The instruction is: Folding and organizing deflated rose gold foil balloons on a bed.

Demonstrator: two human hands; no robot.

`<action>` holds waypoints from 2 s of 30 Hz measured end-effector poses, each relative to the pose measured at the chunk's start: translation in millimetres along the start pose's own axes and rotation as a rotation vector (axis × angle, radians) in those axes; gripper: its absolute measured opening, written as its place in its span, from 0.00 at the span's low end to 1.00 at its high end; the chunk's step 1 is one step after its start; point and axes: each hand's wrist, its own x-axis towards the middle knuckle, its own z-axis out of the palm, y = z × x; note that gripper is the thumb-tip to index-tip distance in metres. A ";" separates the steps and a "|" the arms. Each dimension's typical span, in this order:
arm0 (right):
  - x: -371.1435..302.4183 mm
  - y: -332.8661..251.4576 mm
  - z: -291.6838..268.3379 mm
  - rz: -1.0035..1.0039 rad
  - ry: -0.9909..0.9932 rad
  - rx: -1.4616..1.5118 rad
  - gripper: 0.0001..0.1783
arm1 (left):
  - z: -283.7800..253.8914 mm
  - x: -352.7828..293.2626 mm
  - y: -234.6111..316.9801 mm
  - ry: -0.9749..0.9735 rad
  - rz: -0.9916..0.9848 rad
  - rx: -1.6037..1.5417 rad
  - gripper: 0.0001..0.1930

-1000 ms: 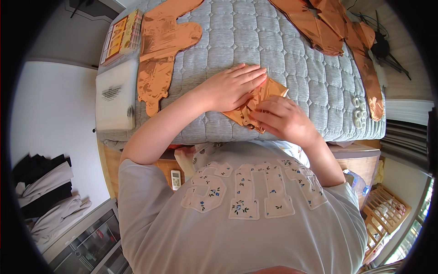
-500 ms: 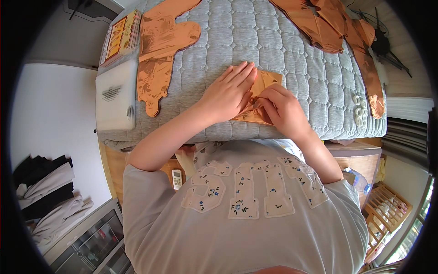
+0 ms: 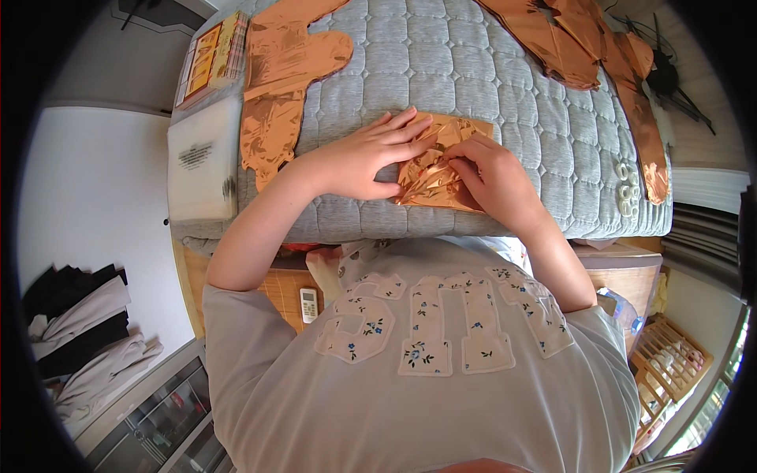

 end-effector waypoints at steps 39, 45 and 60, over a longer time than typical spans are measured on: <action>-12.3 18.3 -40.4 -0.681 -0.170 -0.510 0.25 | 30.1 2.1 16.8 0.265 -0.089 0.157 0.37; -3.2 22.8 -55.8 -0.576 -0.423 -0.413 0.34 | 30.3 -0.6 15.8 0.271 -0.069 0.206 0.35; -17.3 14.6 -32.3 -0.856 -0.122 -0.557 0.19 | 35.6 -13.6 31.0 0.183 -0.030 0.137 0.35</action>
